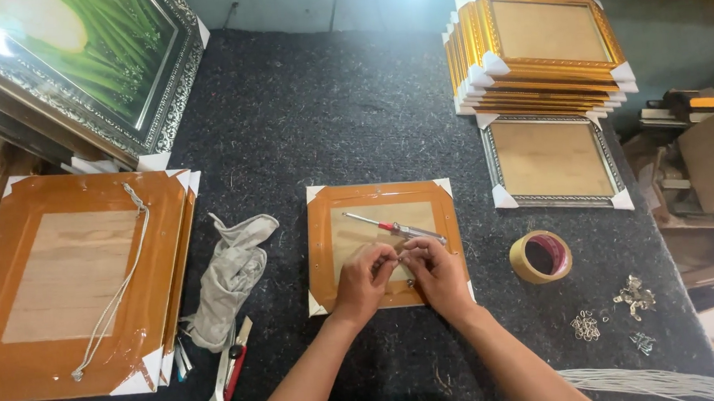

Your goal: Attaching metal hangers and wire to the back of picture frames using a screwdriver

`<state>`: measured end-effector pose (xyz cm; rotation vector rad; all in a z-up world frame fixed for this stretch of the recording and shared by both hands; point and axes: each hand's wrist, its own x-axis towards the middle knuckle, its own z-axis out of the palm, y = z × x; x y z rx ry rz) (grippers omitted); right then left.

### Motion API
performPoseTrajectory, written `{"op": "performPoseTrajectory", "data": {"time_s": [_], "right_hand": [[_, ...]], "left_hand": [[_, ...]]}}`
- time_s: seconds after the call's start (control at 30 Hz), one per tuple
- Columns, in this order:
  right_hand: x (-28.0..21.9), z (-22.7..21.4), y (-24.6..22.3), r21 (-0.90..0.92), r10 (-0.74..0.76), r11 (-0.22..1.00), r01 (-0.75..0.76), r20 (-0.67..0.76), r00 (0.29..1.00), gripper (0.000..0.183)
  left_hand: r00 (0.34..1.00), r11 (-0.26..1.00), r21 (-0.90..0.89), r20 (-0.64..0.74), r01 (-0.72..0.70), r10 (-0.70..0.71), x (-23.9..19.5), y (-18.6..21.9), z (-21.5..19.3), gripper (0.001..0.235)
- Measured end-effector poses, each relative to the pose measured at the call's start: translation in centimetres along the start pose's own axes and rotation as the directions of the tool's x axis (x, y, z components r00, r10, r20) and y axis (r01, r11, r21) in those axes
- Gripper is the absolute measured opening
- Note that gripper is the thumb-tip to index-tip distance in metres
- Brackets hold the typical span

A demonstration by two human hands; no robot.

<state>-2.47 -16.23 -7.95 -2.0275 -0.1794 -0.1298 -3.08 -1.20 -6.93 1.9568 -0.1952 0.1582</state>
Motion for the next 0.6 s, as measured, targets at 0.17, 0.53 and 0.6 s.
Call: {"op": "performPoseTrajectory", "data": {"time_s": [0.17, 0.53, 0.6], "right_hand": [[0.2, -0.1, 1.4, 0.116, 0.083, 0.989, -0.09, 0.067, 0.994, 0.019], [-0.1, 0.0, 0.0, 0.053, 0.075, 0.996, -0.076, 0.013, 0.997, 0.027], [-0.2, 0.2, 0.2, -0.035, 0.04, 0.999, -0.041, -0.039, 0.998, 0.028]], "left_hand": [[1.0, 0.999, -0.033, -0.006, -0.022, 0.022, 0.0, -0.5, 0.3, 0.005], [0.994, 0.993, -0.052, -0.024, 0.105, -0.106, 0.1, 0.6, -0.2, 0.015], [0.987, 0.985, -0.072, -0.03, 0.157, -0.16, 0.1, 0.8, -0.3, 0.021]]}}
